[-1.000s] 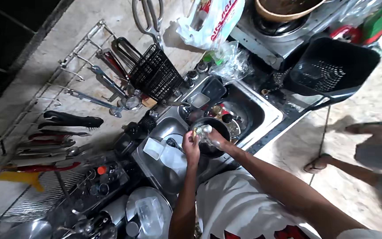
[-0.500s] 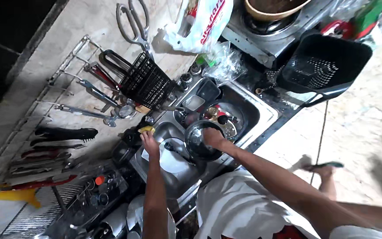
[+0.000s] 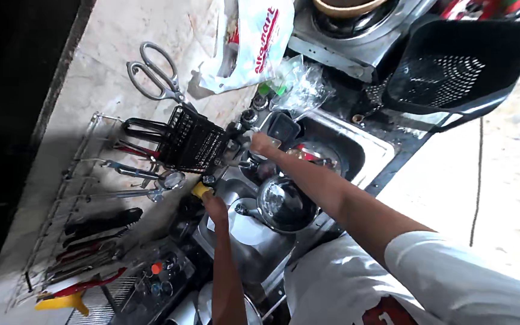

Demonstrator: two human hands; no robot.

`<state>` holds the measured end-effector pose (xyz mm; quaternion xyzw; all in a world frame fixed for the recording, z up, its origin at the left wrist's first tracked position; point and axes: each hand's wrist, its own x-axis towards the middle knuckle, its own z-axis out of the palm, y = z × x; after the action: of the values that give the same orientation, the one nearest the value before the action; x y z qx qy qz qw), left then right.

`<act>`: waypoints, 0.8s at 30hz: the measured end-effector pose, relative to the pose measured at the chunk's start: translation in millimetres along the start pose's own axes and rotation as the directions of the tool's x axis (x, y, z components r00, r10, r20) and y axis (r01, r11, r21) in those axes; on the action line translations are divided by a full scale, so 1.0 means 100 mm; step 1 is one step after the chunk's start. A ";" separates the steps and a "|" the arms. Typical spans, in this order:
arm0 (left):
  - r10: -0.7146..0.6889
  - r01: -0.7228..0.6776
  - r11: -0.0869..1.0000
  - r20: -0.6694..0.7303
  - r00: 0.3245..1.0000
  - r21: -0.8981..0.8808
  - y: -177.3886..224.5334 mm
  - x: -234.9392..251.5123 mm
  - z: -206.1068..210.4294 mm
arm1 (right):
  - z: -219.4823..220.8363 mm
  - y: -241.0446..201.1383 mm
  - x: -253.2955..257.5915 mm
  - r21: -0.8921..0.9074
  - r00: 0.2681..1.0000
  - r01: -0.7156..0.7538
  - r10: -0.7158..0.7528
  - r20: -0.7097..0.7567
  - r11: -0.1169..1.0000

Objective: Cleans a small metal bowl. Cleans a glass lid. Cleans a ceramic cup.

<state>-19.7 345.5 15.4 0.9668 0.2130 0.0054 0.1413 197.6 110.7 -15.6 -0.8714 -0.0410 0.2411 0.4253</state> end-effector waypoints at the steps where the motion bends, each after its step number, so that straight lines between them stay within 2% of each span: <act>1: -0.001 0.001 1.000 0.001 1.000 -0.006 0.02 0.05 -0.02 | 0.09 -0.01 0.05 0.122 0.996 -0.047 0.055 -0.068 0.991; 3: -0.026 0.026 1.000 0.022 0.999 0.004 0.09 0.17 -0.06 | 0.21 -0.07 0.10 0.322 0.964 -0.174 0.227 -0.138 0.931; 5: -0.045 0.045 0.999 0.036 0.998 0.000 0.13 0.24 -0.03 | 0.30 -0.13 0.15 0.407 0.922 -0.279 0.361 -0.140 0.870; 7: -0.029 0.029 0.997 0.006 1.000 -0.072 0.18 0.23 0.06 | 0.32 -0.20 0.19 0.374 0.911 -0.328 0.396 -0.118 0.867; 11: -0.014 0.005 0.980 -0.046 0.999 -0.200 0.29 0.10 0.23 | 0.24 -0.29 0.26 0.240 0.928 -0.336 0.364 -0.083 0.911; 13: -0.012 -0.001 0.987 -0.076 0.997 -0.163 0.28 0.06 0.24 | 0.21 -0.26 0.26 0.207 0.945 -0.293 0.315 -0.085 0.934; 15: -0.010 0.001 0.997 -0.106 0.994 -0.082 0.21 0.10 0.21 | 0.14 -0.20 0.14 0.240 0.971 -0.175 0.207 -0.116 0.955; 18: 0.003 -0.004 1.000 -0.077 0.997 -0.011 0.15 0.20 0.12 | -0.21 -0.09 -0.39 0.357 0.983 -0.024 0.086 -0.159 0.934; 20: 0.022 -0.023 1.000 -0.035 0.999 -0.006 0.12 0.25 0.09 | -0.43 0.01 -0.90 0.369 0.979 0.052 0.026 -0.204 0.928; 22: 0.033 -0.034 0.999 -0.047 0.998 -0.040 0.12 0.24 0.10 | -0.58 0.10 -1.44 0.252 0.970 0.150 -0.094 -0.224 0.956; 24: 0.035 -0.043 0.994 -0.083 0.996 -0.105 0.13 0.16 0.15 | -0.54 0.22 -1.90 0.020 0.968 0.208 -0.203 -0.151 0.978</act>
<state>1.6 337.2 4.0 0.9608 0.1990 0.0588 0.1837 52.3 5.6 69.3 -0.8702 -0.0952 0.1312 0.4653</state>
